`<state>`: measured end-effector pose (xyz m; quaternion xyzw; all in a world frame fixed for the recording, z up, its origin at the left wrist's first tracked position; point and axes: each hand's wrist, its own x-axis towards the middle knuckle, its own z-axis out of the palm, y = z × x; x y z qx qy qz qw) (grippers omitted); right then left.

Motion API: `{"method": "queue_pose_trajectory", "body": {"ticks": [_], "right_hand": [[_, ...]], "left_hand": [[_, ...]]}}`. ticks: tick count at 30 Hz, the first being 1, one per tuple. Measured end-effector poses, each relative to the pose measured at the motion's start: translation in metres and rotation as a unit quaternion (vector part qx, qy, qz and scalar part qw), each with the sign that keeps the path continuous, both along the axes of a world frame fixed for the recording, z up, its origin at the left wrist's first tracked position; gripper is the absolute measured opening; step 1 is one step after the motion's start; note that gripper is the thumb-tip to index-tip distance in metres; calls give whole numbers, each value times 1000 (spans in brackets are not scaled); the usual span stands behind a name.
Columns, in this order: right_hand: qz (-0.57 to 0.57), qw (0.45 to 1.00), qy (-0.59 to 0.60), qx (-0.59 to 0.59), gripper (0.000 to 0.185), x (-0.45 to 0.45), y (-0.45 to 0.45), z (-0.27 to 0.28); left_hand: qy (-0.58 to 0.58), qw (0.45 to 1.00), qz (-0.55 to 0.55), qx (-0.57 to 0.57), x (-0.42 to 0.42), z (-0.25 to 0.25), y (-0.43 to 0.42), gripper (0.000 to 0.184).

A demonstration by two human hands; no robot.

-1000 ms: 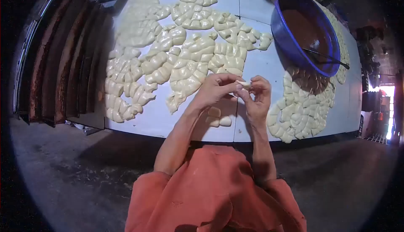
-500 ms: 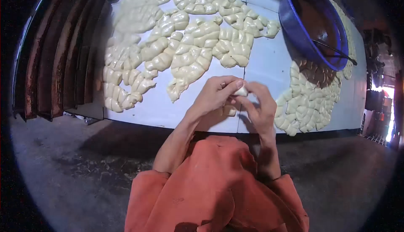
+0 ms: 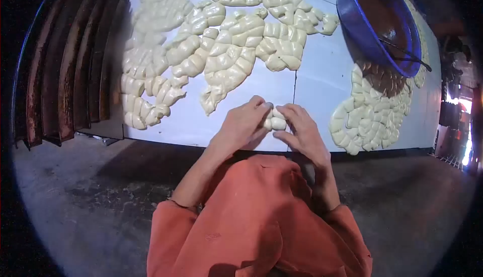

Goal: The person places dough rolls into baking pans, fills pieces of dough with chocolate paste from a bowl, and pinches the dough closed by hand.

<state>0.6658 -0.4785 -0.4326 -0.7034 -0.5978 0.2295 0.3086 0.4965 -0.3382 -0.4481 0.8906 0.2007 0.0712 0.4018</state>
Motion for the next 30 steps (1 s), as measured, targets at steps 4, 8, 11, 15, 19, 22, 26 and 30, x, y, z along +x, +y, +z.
{"method": "queue_pose_trajectory", "body": {"ticks": [4, 8, 11, 15, 19, 22, 26, 30], "right_hand": [[-6, 991, 126, -46, 43, -3, 1, -2], [43, 981, 189, -17, 43, -10, 11, 4], [69, 985, 95, -128, 46, -22, 29, 10], [34, 994, -37, -99, 46, -33, 42, 30], [-44, 995, 40, -86, 36, -62, 87, 44], [59, 998, 2, -30, 32, -101, 132, 39], [119, 980, -74, 138, 29, -163, 187, -11], [142, 974, -97, 146, 22, -178, 204, -37]], "left_hand": [[4, 999, -1, -43, -2, 10, -1, 43], [9, 998, 44, -38, -25, 31, -3, 40], [53, 996, 66, -10, -41, 17, -1, 49], [14, 995, 95, -21, -71, 18, 2, 77], [-23, 961, 240, -136, -116, 22, 22, 54], [-2, 926, 378, -10, -143, 21, 41, 31], [-23, 902, 415, 118, -165, 13, 73, 24], [-21, 913, 365, 181, -173, -2, 94, 23]]}}
